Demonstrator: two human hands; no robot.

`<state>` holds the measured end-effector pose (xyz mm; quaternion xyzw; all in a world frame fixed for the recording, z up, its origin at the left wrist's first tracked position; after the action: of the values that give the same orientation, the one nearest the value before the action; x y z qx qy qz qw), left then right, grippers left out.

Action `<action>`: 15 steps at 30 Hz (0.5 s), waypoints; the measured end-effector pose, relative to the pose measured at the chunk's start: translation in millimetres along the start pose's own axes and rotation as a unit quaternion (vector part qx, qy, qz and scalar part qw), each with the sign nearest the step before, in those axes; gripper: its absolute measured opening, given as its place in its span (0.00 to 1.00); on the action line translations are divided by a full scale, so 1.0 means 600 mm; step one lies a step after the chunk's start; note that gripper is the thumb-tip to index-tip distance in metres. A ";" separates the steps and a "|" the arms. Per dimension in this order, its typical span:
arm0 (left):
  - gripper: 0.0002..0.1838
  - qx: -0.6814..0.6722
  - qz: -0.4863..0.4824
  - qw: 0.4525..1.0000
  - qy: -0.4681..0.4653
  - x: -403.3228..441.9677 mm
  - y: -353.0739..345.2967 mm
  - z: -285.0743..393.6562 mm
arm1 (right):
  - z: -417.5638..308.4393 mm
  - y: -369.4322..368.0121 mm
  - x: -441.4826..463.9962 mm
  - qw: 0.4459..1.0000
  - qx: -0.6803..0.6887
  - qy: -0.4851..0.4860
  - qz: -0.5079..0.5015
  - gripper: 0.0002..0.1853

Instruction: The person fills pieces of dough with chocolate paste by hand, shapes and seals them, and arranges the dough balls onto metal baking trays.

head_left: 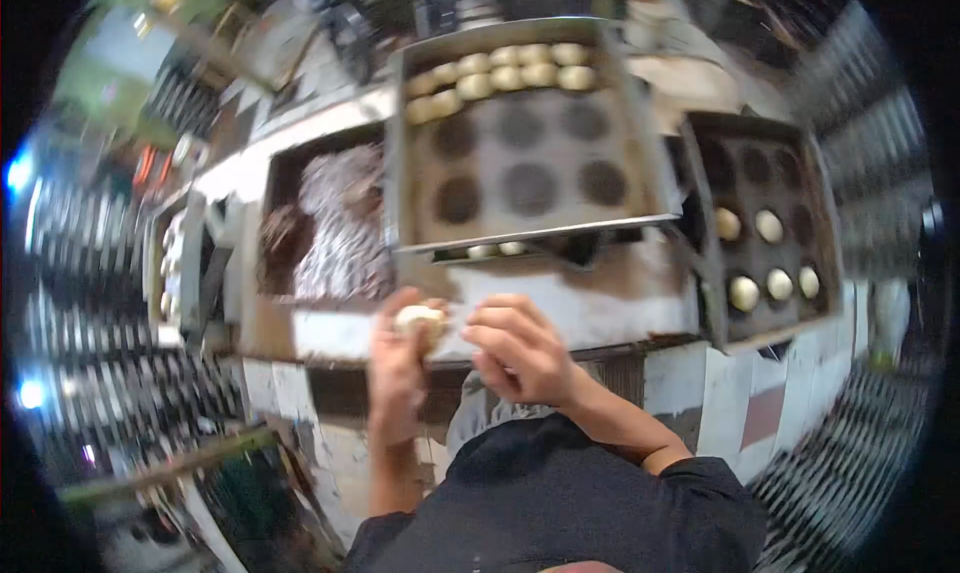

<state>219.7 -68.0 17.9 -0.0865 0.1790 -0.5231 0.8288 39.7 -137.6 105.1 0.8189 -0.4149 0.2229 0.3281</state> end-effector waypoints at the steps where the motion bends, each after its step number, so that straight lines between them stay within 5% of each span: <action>1: 0.15 0.045 -0.031 0.995 0.082 -0.025 0.061 -0.071 | 0.020 -0.083 0.002 0.999 -0.030 0.006 -0.035 0.09; 3: 0.11 0.071 -0.023 0.986 0.147 -0.063 0.113 -0.115 | 0.104 -0.236 -0.021 0.996 0.017 0.022 -0.089 0.15; 6: 0.12 -0.031 0.039 0.989 0.142 -0.047 0.228 -0.096 | 0.136 -0.344 -0.017 0.983 -0.057 -0.084 -0.151 0.18; 11: 0.18 -0.157 0.060 0.985 0.034 0.020 0.451 0.002 | 0.235 -0.409 -0.074 0.913 -0.218 -0.338 -0.072 0.16; 14: 0.18 -0.146 0.067 0.987 -0.016 0.044 0.545 0.091 | 0.239 -0.408 -0.080 0.896 -0.157 -0.414 -0.032 0.14; 15: 0.18 -0.156 0.065 0.985 -0.016 0.051 0.567 0.104 | 0.215 -0.406 -0.053 0.904 -0.227 -0.359 -0.043 0.13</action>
<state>540.1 50.7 -43.4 -0.2111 0.2501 -0.4320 0.8404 234.7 -106.4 -89.2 0.7639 -0.5084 -0.2004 0.3431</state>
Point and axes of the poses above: each hand's wrist, its own x-axis towards the middle knuckle, its own y-axis out of the back of the hand, z = x × y, the point moved 8 cm from there along x, towards the middle knuckle, and after that the axes turned 7 degrees about -z, right-handed, at the moved point
